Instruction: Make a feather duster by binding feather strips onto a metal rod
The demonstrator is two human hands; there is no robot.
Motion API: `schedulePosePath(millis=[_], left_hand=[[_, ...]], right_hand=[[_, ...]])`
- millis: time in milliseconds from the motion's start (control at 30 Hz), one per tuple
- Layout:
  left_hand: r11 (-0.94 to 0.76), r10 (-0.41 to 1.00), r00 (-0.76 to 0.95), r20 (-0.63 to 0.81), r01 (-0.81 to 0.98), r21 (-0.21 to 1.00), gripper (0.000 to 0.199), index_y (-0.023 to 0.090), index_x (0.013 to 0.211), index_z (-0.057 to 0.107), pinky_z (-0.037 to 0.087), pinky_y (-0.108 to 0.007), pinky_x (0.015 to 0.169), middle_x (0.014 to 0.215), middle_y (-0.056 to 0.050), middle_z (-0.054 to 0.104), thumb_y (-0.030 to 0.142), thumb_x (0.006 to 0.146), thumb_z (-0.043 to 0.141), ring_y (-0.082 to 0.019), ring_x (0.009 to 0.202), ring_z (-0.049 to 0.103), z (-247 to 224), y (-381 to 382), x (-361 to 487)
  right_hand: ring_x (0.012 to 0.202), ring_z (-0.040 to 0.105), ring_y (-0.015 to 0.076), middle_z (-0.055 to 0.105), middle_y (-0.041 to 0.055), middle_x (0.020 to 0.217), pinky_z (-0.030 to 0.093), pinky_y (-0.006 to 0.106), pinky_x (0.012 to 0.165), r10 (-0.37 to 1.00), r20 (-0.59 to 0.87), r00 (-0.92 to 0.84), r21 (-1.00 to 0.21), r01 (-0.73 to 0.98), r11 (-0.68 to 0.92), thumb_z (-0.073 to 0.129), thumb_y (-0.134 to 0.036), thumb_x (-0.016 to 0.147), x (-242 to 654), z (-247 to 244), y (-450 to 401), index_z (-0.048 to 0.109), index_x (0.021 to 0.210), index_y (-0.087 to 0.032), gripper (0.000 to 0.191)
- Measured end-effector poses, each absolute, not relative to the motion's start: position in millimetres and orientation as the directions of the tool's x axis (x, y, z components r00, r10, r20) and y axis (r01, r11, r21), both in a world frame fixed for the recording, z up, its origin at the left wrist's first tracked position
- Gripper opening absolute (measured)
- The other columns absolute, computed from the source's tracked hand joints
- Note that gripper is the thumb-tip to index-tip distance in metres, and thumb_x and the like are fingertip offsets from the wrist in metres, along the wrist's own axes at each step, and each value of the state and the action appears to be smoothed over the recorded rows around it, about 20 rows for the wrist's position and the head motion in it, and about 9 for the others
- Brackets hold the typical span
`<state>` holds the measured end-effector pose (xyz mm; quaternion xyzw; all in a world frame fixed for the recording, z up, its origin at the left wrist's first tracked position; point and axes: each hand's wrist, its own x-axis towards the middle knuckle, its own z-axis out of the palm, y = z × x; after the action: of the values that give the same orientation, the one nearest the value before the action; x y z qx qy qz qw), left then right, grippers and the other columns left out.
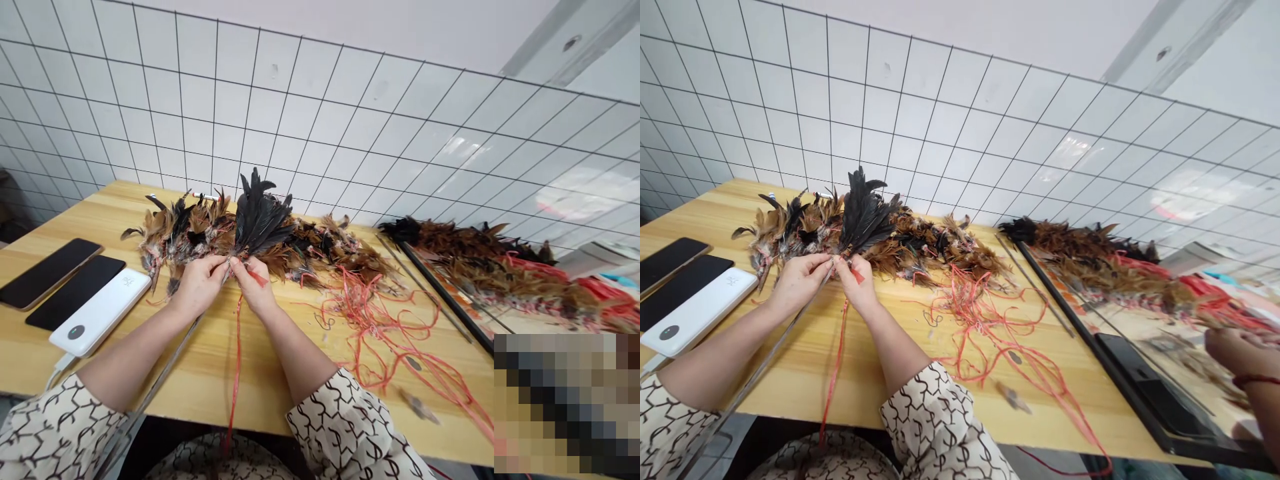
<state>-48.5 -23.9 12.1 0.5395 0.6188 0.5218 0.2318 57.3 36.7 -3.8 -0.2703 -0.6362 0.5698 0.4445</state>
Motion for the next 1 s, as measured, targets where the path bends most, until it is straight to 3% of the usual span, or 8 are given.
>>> schedulePosePath(millis=[233,400,600,800,1000], left_hand=[[0.011,0.893,-0.394,0.216,0.498,0.867,0.031,0.017,0.059,0.061,0.041,-0.025,0.055,0.053,0.0,0.059,0.041,0.074,0.047,-0.014,0.054,0.053,20.3,-51.0,-54.5],[0.098,0.839,-0.528,0.131,0.383,0.918,0.031,0.017,0.064,0.059,0.049,-0.03,0.06,0.055,-0.002,0.062,0.047,0.071,0.05,-0.019,0.059,0.061,27.2,-89.1,-48.9],[-0.072,0.769,-0.607,0.199,0.227,0.971,0.032,0.015,0.071,0.062,0.053,-0.028,0.06,0.061,-0.001,0.063,0.047,0.071,0.057,-0.014,0.059,0.059,34.4,-129.0,-31.4],[-0.268,0.7,-0.598,0.39,0.286,0.92,0.026,0.016,0.071,0.062,0.049,-0.022,0.062,0.065,-0.001,0.06,0.038,0.081,0.053,-0.012,0.065,0.055,30.8,-149.5,-2.1],[-0.364,0.762,-0.522,0.384,0.144,0.92,0.028,0.017,0.069,0.058,0.046,-0.022,0.065,0.067,-0.001,0.056,0.037,0.087,0.048,-0.012,0.068,0.053,23.4,-150.0,38.4]], right_hand=[[0.053,0.038,0.0086,0.043,-0.0028,0.053,0.033,0.023,0.051,0.793,0.358,-0.493,-0.919,-0.038,0.391,0.052,-0.055,0.073,50.9,1.2,16.6,0.046,0.056,-0.017,0.041],[0.051,0.04,0.0088,0.044,-0.0014,0.052,0.032,0.022,0.049,0.715,0.41,-0.567,-0.867,-0.001,0.498,0.048,-0.052,0.079,45.8,8.4,-11.4,0.047,0.054,-0.017,0.043],[0.05,0.043,0.0091,0.048,0.0008,0.051,0.033,0.021,0.048,0.551,0.544,-0.632,-0.706,0.009,0.708,0.045,-0.041,0.085,48.3,21.1,-37.6,0.048,0.053,-0.017,0.04],[0.048,0.047,0.0097,0.056,0.0025,0.053,0.037,0.022,0.05,0.442,0.74,-0.508,-0.497,0.03,0.867,0.043,-0.027,0.086,77.5,35.2,-66.4,0.052,0.058,-0.016,0.031],[0.047,0.049,0.0098,0.058,0.0018,0.053,0.04,0.021,0.049,0.436,0.821,-0.369,-0.394,0.185,0.9,0.049,-0.022,0.082,124.1,46.6,-86.1,0.054,0.059,-0.017,0.025]])
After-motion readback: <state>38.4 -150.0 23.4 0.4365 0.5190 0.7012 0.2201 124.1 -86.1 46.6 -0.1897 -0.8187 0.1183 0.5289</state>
